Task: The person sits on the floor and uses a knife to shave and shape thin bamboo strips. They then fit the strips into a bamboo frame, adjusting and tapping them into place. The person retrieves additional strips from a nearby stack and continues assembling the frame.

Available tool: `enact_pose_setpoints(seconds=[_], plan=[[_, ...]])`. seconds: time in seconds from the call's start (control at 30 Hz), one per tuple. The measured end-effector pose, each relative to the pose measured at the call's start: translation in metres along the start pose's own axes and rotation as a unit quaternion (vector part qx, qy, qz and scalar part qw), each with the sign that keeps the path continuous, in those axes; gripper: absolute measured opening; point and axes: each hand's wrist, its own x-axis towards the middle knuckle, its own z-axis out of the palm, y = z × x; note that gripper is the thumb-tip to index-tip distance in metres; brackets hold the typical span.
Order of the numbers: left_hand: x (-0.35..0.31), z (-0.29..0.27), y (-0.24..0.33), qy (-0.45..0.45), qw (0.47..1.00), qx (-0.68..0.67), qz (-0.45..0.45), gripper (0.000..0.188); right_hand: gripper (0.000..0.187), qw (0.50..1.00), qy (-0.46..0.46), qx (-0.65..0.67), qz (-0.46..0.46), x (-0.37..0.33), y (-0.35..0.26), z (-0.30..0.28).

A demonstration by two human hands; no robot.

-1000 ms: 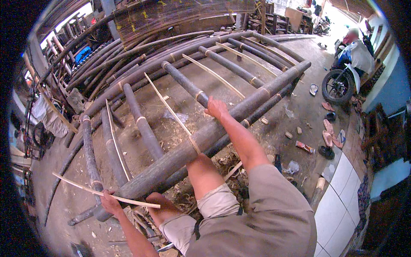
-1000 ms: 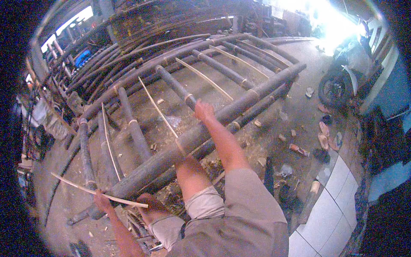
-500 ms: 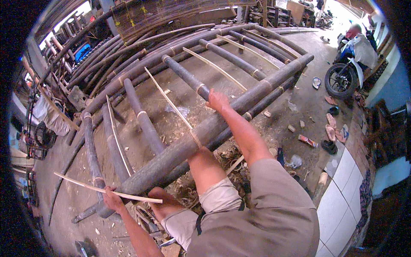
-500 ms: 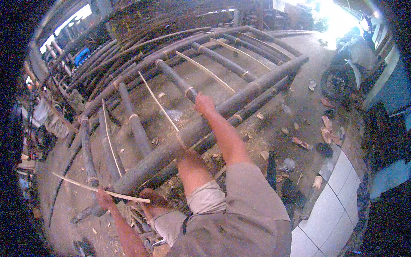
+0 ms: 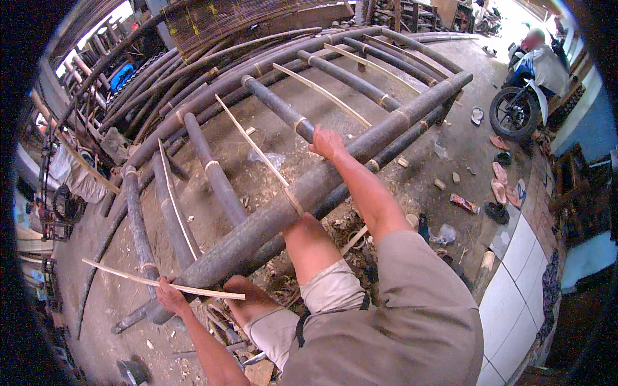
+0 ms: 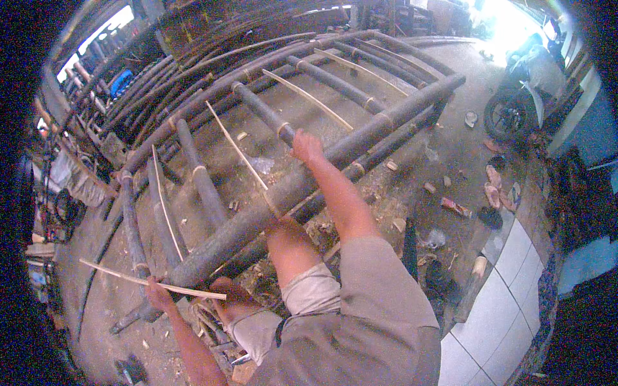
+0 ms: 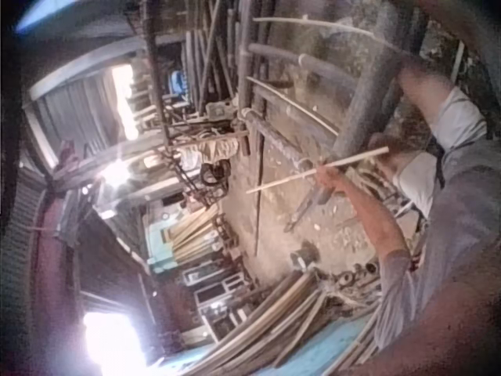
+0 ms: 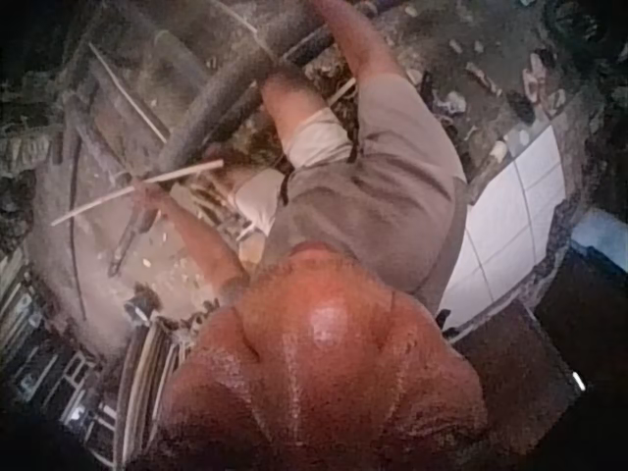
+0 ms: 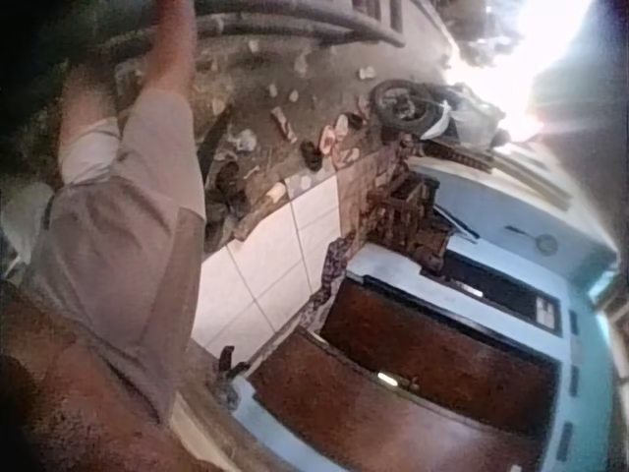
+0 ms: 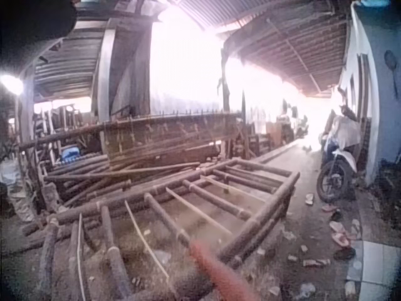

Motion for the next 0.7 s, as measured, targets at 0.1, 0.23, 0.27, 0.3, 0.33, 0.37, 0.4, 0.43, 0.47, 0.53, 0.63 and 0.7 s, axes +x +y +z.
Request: enact_pose_setpoints(seconds=[0.1,0.23,0.27,0.3,0.33,0.37,0.4,0.43,0.47,0.53,0.63,0.7], plan=[[-0.002,-0.001,0.010,0.002,1.000,0.007,-0.030,0.046,0.061,1.000,-0.007,-0.014,-0.005,-0.002,0.000,-0.004],[-0.004,-0.007,0.010,-0.005,1.000,0.022,-0.015,0.045,0.062,0.999,-0.034,0.002,0.001,-0.008,-0.010,-0.017],[-0.003,-0.006,0.010,-0.008,1.000,0.027,0.009,0.045,0.062,1.000,-0.030,0.000,0.001,-0.007,-0.008,-0.016],[-0.004,-0.005,0.011,-0.001,1.000,0.023,0.013,0.045,0.062,1.000,-0.026,-0.002,0.001,-0.007,-0.006,-0.015],[-0.004,-0.004,0.011,0.006,1.000,0.018,0.017,0.045,0.062,1.000,-0.022,-0.003,0.001,-0.006,-0.004,-0.015],[-0.006,-0.004,0.008,0.014,1.000,0.016,0.017,0.045,0.062,1.000,-0.026,0.002,-0.001,-0.007,-0.006,-0.015],[-0.006,-0.003,0.005,0.050,0.997,0.039,0.053,0.045,0.061,1.000,-0.030,0.006,-0.003,-0.007,-0.007,-0.016],[-0.006,-0.006,0.001,0.040,0.998,0.038,0.038,0.045,0.061,0.999,-0.034,0.011,-0.005,-0.007,-0.010,-0.017],[-0.005,-0.004,0.005,0.026,0.999,0.034,0.025,0.045,0.061,1.000,-0.030,0.008,-0.003,-0.009,-0.008,-0.018],[-0.006,-0.004,0.019,-0.021,0.999,-0.023,-0.036,0.045,0.061,1.000,-0.020,0.001,0.004,-0.010,-0.003,-0.017],[-0.006,-0.008,0.007,-0.007,0.999,0.029,0.041,0.045,0.062,1.000,-0.019,-0.008,-0.010,-0.009,-0.008,-0.015],[-0.005,-0.004,0.008,0.013,0.999,0.022,0.026,0.043,0.063,1.000,-0.006,-0.018,-0.020,-0.006,-0.002,-0.009]])
